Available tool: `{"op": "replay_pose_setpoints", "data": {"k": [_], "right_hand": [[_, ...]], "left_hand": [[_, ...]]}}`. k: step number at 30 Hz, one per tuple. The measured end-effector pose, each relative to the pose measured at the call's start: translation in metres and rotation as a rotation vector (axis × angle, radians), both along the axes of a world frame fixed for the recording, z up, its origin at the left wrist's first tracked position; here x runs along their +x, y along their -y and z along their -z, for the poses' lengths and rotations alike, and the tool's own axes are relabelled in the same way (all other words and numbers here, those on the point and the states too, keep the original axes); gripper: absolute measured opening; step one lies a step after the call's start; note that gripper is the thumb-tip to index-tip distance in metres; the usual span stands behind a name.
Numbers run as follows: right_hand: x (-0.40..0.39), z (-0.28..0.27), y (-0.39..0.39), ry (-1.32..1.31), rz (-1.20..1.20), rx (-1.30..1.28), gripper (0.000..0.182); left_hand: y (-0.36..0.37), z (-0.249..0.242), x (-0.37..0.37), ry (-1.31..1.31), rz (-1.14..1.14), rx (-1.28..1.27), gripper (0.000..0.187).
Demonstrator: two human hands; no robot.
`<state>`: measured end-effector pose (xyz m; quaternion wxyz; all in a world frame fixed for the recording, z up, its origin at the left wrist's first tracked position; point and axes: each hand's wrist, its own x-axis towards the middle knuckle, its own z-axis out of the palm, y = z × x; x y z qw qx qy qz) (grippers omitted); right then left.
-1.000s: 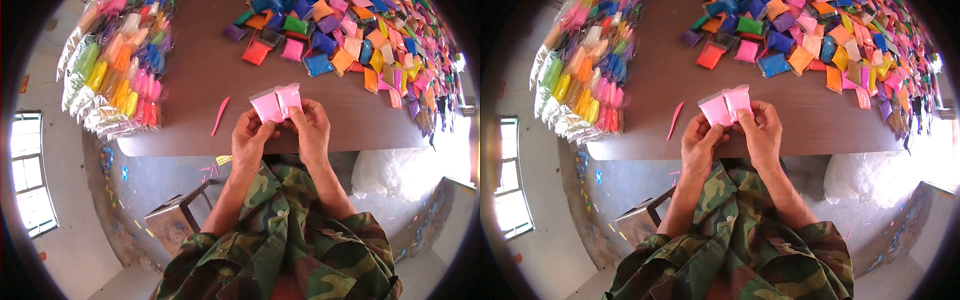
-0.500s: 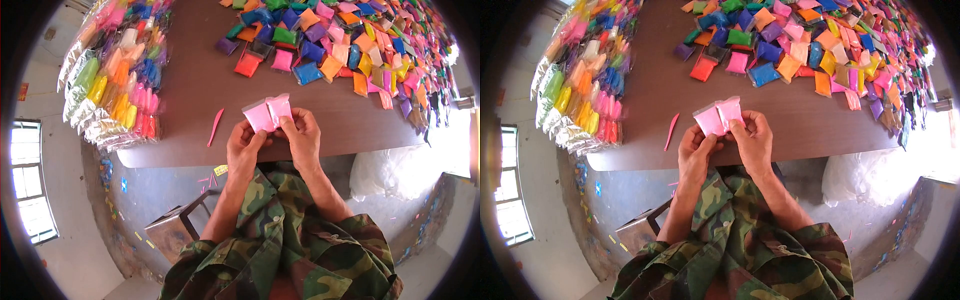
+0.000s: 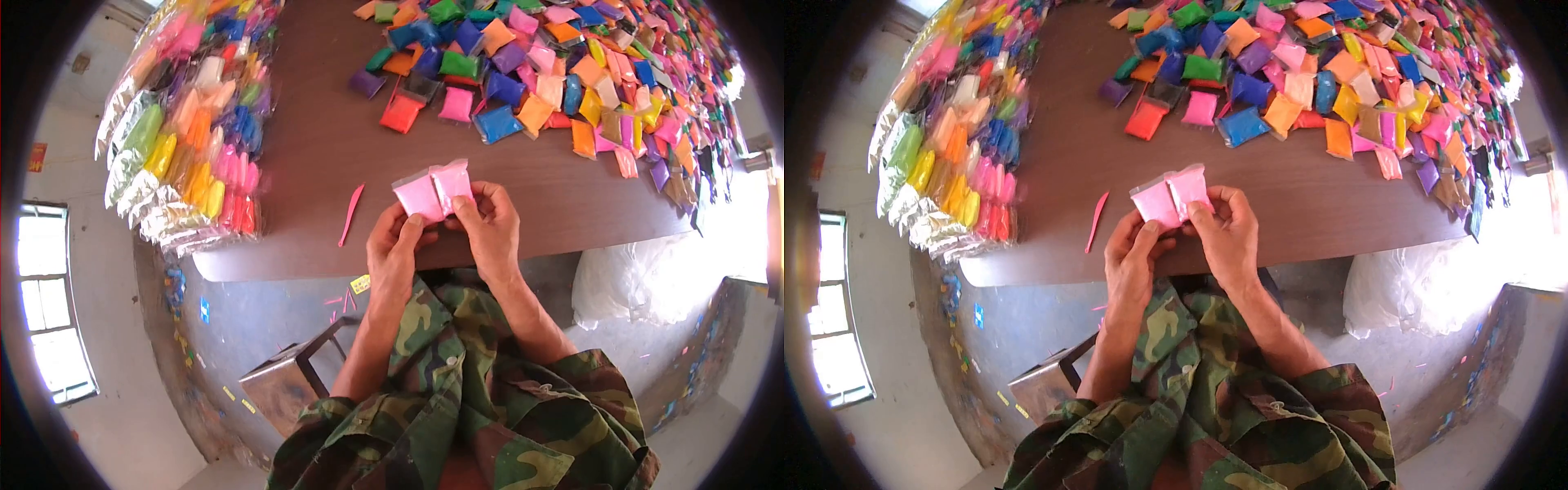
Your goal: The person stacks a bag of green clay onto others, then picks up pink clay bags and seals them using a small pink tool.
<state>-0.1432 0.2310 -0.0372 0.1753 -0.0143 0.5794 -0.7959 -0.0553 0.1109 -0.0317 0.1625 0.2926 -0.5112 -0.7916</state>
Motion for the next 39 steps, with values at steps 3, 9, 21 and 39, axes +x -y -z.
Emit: {"op": "replay_pose_setpoints", "data": {"k": [3,9,21,39], "right_hand": [[0.0,0.001,-0.001,-0.01,-0.004,0.046,0.025],[-0.001,0.0,0.001,-0.019,0.012,0.038,0.028],[-0.028,-0.004,-0.004,-0.44,0.033,0.462,0.022],[-0.035,-0.009,0.004,-0.499,0.052,0.69,0.023]], "left_hand": [[0.01,0.003,-0.001,0.044,-0.005,-0.173,0.036],[0.043,-0.006,-0.006,0.155,-0.051,-0.595,0.029],[0.074,-0.001,-0.013,0.257,-0.014,-1.13,0.028],[0.071,0.003,-0.006,0.117,-0.019,-1.292,0.025]]}}
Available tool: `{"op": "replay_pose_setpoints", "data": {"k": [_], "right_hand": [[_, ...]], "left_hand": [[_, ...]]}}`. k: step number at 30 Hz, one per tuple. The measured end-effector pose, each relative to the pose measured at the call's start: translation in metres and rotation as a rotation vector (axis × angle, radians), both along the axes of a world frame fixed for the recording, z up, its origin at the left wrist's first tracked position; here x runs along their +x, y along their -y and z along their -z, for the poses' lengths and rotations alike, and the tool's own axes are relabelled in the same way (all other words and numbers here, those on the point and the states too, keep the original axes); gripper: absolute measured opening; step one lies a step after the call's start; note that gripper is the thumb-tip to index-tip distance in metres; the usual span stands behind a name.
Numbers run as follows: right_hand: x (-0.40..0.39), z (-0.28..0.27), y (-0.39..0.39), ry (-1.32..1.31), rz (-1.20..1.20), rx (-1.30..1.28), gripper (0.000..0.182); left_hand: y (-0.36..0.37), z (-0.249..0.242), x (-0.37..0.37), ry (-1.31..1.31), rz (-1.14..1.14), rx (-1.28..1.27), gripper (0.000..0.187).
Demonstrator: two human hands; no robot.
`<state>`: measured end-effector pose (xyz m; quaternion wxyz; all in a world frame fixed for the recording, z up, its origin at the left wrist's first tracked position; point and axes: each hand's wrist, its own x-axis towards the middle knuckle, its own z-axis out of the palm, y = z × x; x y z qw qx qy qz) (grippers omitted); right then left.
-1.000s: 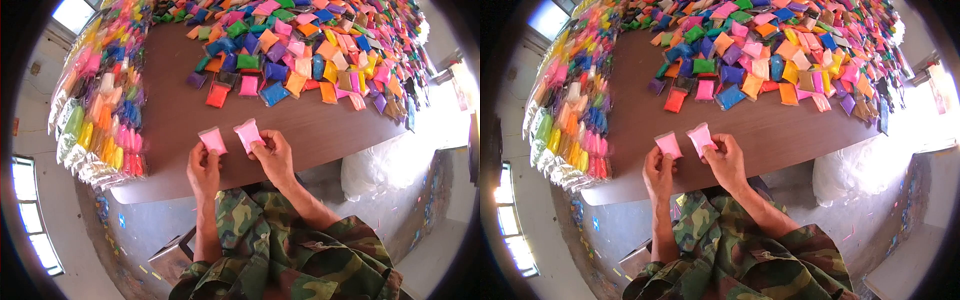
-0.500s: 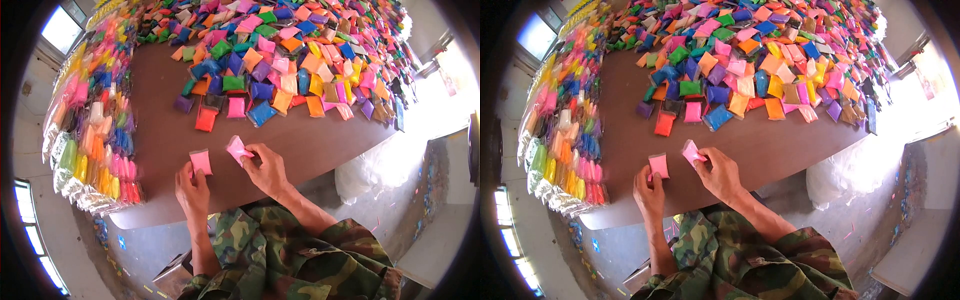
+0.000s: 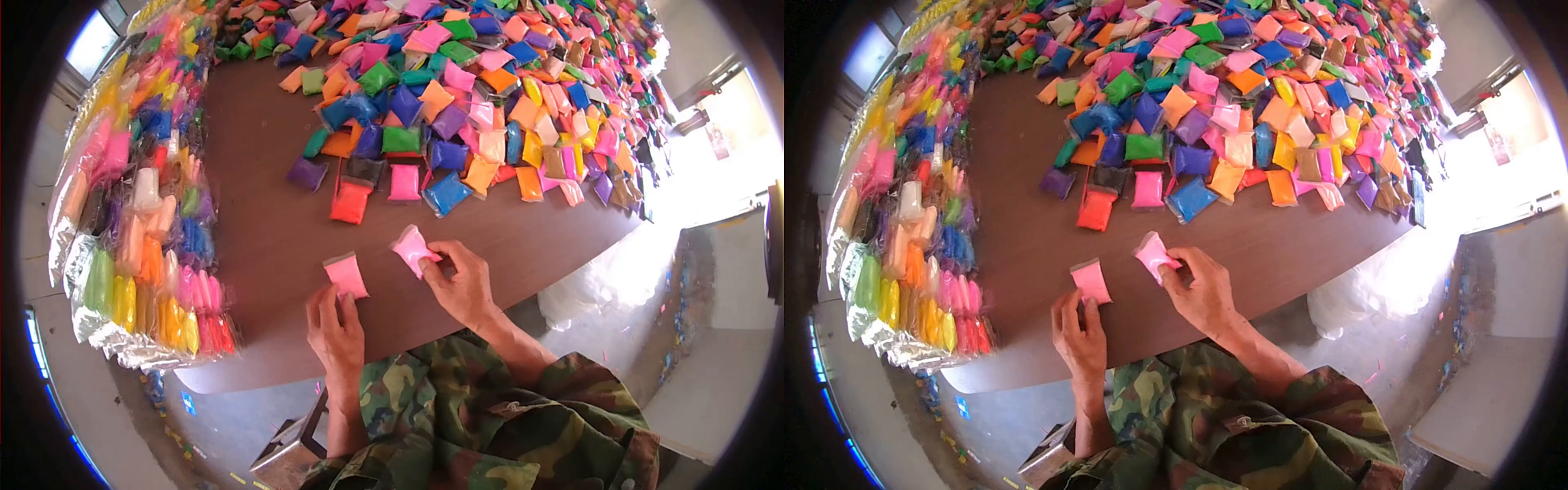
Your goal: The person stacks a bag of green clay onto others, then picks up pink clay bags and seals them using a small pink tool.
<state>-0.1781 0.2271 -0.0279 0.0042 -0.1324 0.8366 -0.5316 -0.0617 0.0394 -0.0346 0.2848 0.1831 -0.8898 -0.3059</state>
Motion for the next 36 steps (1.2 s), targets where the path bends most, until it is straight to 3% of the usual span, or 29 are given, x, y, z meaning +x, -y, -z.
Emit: {"op": "replay_pose_setpoints", "data": {"k": [13,19,25,28,31,36], "right_hand": [[-0.008,-0.002,0.002,0.031,0.008,0.011,0.022],[-0.011,-0.005,-0.001,0.036,-0.024,-0.001,0.024],[-0.012,-0.003,-0.006,0.022,-0.086,-0.047,0.028],[-0.01,0.002,-0.009,-0.117,-0.14,-0.034,0.029],[-0.007,-0.001,-0.011,-0.159,-0.147,-0.002,0.028],[0.002,-0.004,-0.019,-0.149,-0.138,0.133,0.026]], "left_hand": [[0.001,0.001,-0.004,0.013,0.003,0.054,0.027],[0.0,0.002,-0.006,-0.018,0.001,-0.037,0.028],[-0.011,0.0,0.003,0.023,-0.039,0.092,0.024],[-0.018,-0.012,0.001,-0.019,0.151,-0.259,0.023],[-0.05,-0.036,-0.022,-0.052,0.285,-0.282,0.023],[-0.062,-0.016,-0.049,0.114,0.379,-0.257,0.044]]}}
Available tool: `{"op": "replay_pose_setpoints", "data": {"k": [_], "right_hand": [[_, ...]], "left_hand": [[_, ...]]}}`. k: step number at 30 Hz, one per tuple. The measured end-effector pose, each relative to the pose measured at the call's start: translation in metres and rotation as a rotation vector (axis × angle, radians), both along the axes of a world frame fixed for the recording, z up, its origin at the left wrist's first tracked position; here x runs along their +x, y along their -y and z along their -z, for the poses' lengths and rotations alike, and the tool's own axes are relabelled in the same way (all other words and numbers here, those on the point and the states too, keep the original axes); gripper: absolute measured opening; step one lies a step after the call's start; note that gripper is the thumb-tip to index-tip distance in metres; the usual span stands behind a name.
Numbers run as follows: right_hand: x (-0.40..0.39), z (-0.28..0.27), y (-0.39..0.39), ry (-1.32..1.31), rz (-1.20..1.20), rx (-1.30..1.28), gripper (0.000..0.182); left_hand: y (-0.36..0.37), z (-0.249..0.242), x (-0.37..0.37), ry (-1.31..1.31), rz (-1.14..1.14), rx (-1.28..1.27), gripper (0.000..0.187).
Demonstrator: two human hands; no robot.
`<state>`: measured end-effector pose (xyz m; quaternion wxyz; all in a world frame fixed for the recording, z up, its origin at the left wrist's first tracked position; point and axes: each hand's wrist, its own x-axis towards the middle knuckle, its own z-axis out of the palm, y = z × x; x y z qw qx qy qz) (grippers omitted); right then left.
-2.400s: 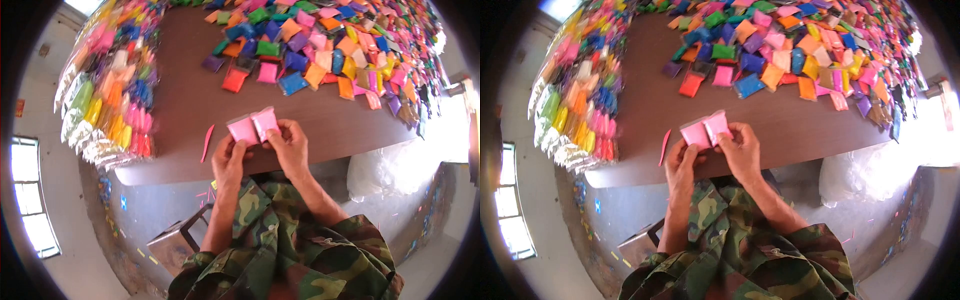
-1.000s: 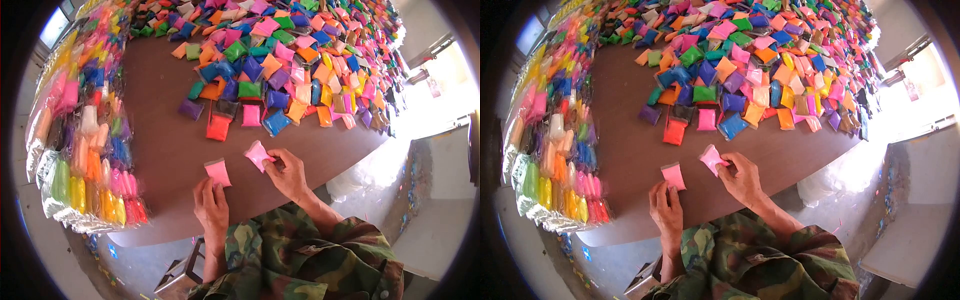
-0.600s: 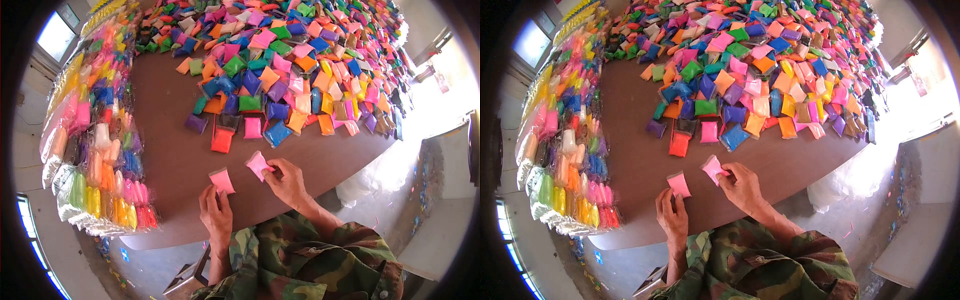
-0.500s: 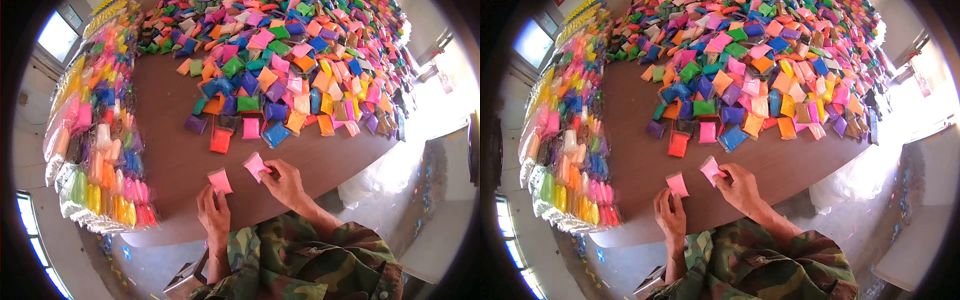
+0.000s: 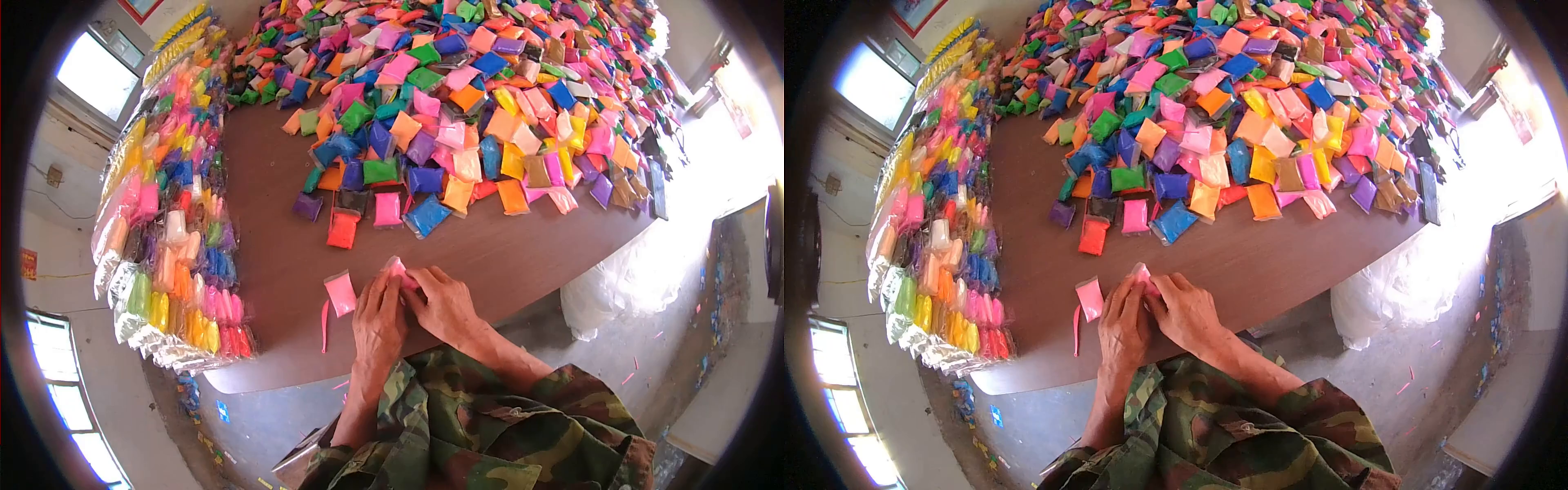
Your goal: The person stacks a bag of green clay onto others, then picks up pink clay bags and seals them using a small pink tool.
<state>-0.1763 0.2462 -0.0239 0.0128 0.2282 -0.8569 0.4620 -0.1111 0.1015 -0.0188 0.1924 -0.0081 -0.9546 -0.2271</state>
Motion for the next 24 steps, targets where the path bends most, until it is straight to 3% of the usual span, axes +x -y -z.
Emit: {"op": "replay_pose_setpoints", "data": {"k": [4,7,12,15,24], "right_hand": [[0.005,0.002,-0.007,-0.028,0.001,0.129,0.028],[0.007,0.001,-0.005,-0.097,0.059,0.006,0.03],[0.005,0.003,-0.012,-0.137,0.01,0.011,0.028],[0.005,0.006,-0.011,-0.164,-0.018,-0.002,0.028],[0.0,0.013,-0.008,-0.256,-0.034,0.004,0.024]], "left_hand": [[-0.001,0.002,-0.004,0.019,-0.008,0.051,0.047],[0.001,0.004,-0.005,0.009,0.004,-0.01,0.049],[-0.001,0.027,-0.003,-0.028,-0.028,-0.044,0.048],[-0.005,0.019,-0.005,-0.03,-0.035,0.007,0.042],[0.0,0.02,-0.005,-0.021,-0.01,0.013,0.046]]}}
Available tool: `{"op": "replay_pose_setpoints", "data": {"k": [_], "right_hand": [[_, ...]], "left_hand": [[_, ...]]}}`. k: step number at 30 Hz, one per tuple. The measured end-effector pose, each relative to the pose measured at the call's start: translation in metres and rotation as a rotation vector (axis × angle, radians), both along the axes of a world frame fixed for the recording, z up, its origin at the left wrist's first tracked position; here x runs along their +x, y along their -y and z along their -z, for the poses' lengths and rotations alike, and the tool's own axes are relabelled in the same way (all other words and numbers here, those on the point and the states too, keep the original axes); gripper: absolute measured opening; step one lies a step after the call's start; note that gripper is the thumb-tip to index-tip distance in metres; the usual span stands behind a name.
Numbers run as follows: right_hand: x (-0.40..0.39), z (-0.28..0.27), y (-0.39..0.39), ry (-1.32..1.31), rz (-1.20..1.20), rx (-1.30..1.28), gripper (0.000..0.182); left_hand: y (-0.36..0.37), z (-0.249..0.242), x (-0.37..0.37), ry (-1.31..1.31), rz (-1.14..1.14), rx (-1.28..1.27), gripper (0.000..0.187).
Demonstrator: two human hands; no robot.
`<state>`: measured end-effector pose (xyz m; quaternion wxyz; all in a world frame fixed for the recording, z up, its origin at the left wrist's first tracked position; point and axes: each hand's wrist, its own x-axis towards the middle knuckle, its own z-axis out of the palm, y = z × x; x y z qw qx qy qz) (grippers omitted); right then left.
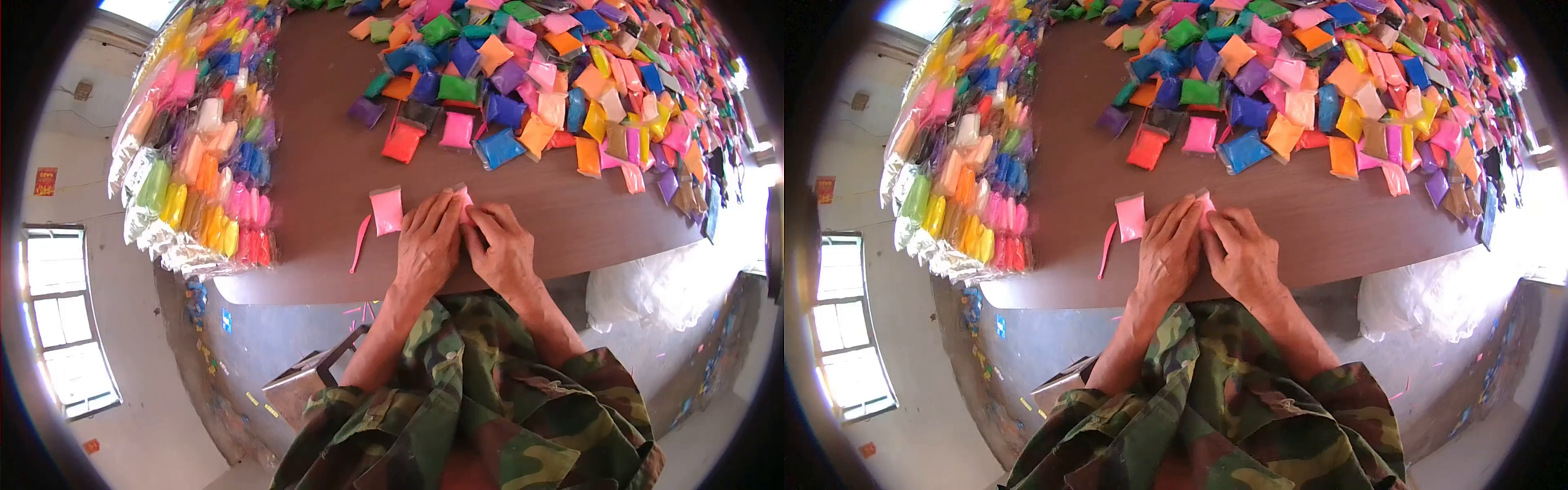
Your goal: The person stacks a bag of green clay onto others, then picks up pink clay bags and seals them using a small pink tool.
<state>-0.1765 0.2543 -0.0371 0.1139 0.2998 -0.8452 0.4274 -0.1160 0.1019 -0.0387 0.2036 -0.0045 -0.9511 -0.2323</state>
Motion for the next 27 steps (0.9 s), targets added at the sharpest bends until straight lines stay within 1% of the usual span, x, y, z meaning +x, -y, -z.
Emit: {"op": "replay_pose_setpoints", "data": {"k": [7,10,13,14,17,20,23,27], "right_hand": [[0.004,0.0,0.0,0.032,0.002,-0.019,0.025],[0.004,0.005,-0.001,0.052,0.019,0.002,0.026],[0.002,0.009,-0.005,0.03,0.025,-0.071,0.027],[0.002,0.008,-0.007,0.071,0.028,-0.103,0.028],[-0.003,0.005,-0.016,0.109,0.084,-0.098,0.027],[-0.018,-0.003,-0.036,0.034,0.155,-0.066,0.027],[-0.033,-0.01,-0.063,0.141,0.254,-0.117,0.026],[-0.055,-0.021,-0.101,0.112,0.376,-0.097,0.027]], "left_hand": [[-0.005,0.002,0.006,-0.002,-0.023,0.029,0.048],[-0.006,0.001,0.008,-0.09,-0.026,0.082,0.046],[-0.01,0.0,0.016,-0.146,-0.048,0.073,0.042],[-0.012,0.001,0.02,-0.132,-0.054,0.073,0.04],[-0.011,0.003,0.03,-0.094,-0.081,0.063,0.035],[-0.011,0.003,0.028,-0.075,-0.096,0.037,0.033],[-0.012,0.0,0.026,-0.05,-0.098,0.011,0.031],[-0.012,0.0,0.026,-0.045,-0.09,0.006,0.026]]}}
